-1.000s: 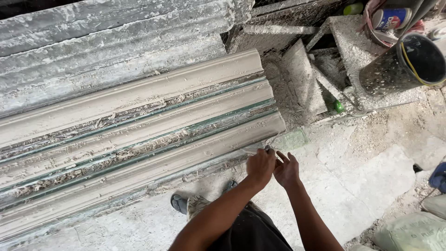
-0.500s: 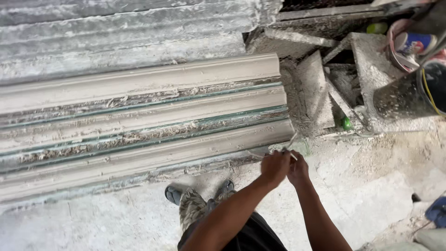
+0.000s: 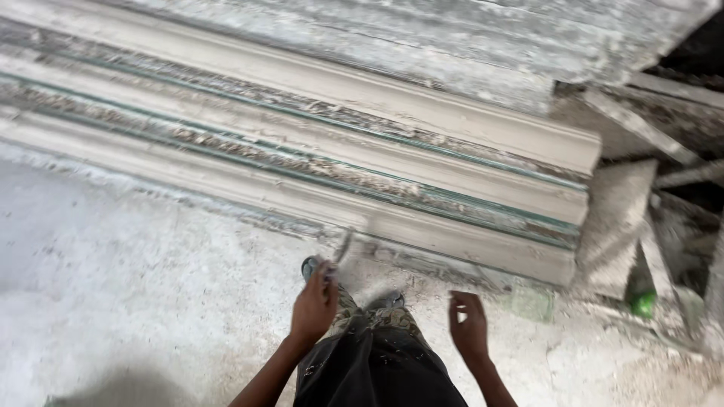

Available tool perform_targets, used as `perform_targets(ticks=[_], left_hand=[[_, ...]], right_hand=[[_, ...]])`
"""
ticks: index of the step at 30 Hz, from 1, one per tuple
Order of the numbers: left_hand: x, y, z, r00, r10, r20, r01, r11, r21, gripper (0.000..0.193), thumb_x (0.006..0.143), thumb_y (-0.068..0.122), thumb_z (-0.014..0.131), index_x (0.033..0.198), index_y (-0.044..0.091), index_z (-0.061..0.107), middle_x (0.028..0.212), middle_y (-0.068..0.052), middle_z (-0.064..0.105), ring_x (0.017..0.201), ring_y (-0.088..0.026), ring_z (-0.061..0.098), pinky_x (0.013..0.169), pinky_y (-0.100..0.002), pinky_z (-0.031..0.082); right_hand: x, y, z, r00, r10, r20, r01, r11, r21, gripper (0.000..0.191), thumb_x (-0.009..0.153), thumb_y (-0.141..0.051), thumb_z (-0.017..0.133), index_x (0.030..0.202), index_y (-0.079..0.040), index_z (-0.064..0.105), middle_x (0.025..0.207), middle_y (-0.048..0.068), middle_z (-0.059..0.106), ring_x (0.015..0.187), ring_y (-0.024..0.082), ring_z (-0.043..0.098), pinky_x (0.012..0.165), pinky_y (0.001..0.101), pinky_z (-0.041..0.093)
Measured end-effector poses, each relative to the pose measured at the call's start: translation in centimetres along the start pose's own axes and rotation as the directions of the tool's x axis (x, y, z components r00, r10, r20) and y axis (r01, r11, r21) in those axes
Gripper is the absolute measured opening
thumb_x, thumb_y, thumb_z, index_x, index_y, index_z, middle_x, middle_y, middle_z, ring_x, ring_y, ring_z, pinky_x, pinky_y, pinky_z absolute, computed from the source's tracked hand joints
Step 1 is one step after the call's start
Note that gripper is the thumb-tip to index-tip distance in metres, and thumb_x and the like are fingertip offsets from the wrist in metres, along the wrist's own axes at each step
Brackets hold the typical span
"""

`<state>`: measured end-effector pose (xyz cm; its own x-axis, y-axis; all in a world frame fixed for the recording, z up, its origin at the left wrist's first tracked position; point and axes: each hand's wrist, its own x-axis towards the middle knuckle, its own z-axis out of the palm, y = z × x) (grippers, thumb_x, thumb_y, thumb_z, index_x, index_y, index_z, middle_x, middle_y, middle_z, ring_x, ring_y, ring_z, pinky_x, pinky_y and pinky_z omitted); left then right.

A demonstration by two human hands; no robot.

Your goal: The person cleans long decorative plaster molding pieces, scraping dried plaster residue out of the grooves with a small scraper and brushing the loosened debris off the mold surfaces with a green hand brush, working along the length of the pieces laid on a work table.

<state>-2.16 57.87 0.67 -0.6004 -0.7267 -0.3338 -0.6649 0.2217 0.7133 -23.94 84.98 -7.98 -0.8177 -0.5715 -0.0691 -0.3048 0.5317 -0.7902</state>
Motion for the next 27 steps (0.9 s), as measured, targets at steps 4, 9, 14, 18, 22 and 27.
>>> perform_targets(ticks=[4, 9, 14, 18, 22, 27], left_hand=[[-1.5, -2.5, -3.4, 0.910, 0.131, -0.394, -0.138, 0.990, 0.011, 0.048, 0.102, 0.018, 0.056, 0.145, -0.002, 0.045, 0.106, -0.022, 0.071, 0.082, -0.031, 0.070, 0.066, -0.043, 0.056], [-2.0, -4.6, -3.8, 0.920, -0.223, -0.323, 0.146, 0.959, -0.244, 0.053, 0.099, 0.019, 0.053, 0.147, 0.000, 0.040, 0.103, -0.019, 0.070, 0.078, -0.032, 0.073, 0.065, -0.044, 0.057], [-3.6, -6.7, -5.8, 0.833, -0.101, -0.544, -0.039, 0.970, -0.240, 0.047, 0.098, 0.016, 0.058, 0.140, -0.002, 0.047, 0.107, -0.024, 0.069, 0.081, -0.035, 0.071, 0.067, -0.045, 0.056], [-4.0, -10.9, -9.2, 0.838, -0.331, -0.434, 0.179, 0.918, -0.355, 0.048, 0.097, 0.017, 0.057, 0.142, 0.003, 0.047, 0.097, -0.020, 0.071, 0.076, -0.034, 0.070, 0.066, -0.046, 0.053], [-3.1, -17.4, -14.0, 0.819, -0.332, -0.467, 0.121, 0.897, -0.425, 0.048, 0.097, 0.015, 0.058, 0.142, 0.003, 0.046, 0.098, -0.019, 0.070, 0.076, -0.033, 0.071, 0.067, -0.045, 0.054], [-2.0, -25.8, -23.8, 0.788, -0.231, -0.571, -0.028, 0.913, -0.408, 0.047, 0.096, 0.014, 0.060, 0.139, -0.001, 0.047, 0.100, -0.020, 0.070, 0.079, -0.032, 0.070, 0.069, -0.043, 0.054]], right_hand=[[3.1, -8.2, 4.6, 0.887, -0.431, 0.169, 0.446, 0.893, -0.064, 0.021, 0.092, -0.014, 0.068, 0.113, -0.009, 0.071, 0.111, 0.013, 0.070, 0.111, 0.034, 0.064, 0.096, 0.0449, 0.052], [7.4, -15.6, 11.3, 0.699, -0.598, 0.392, 0.696, 0.696, -0.179, 0.045, 0.094, -0.025, 0.065, 0.135, -0.008, 0.063, 0.134, 0.016, 0.061, 0.123, 0.038, 0.055, 0.100, 0.0510, 0.042], [8.3, -17.6, 15.6, 0.669, -0.565, 0.483, 0.738, 0.582, -0.342, 0.048, 0.092, -0.028, 0.067, 0.138, -0.014, 0.061, 0.132, 0.013, 0.061, 0.117, 0.032, 0.057, 0.097, 0.0499, 0.044], [7.2, -16.6, 16.1, 0.708, -0.589, 0.389, 0.704, 0.628, -0.332, 0.042, 0.090, -0.022, 0.068, 0.132, -0.017, 0.065, 0.117, 0.006, 0.065, 0.111, 0.028, 0.061, 0.094, 0.0456, 0.048], [6.1, -17.3, 20.0, 0.764, -0.484, 0.428, 0.603, 0.771, -0.205, 0.042, 0.088, -0.021, 0.064, 0.129, -0.010, 0.064, 0.110, 0.011, 0.064, 0.100, 0.026, 0.065, 0.086, 0.0413, 0.055], [5.1, -25.0, 34.6, 0.870, -0.267, 0.414, 0.279, 0.960, 0.032, 0.042, 0.103, -0.025, 0.054, 0.135, 0.002, 0.059, 0.107, 0.010, 0.070, 0.091, 0.018, 0.069, 0.082, 0.0371, 0.055]])
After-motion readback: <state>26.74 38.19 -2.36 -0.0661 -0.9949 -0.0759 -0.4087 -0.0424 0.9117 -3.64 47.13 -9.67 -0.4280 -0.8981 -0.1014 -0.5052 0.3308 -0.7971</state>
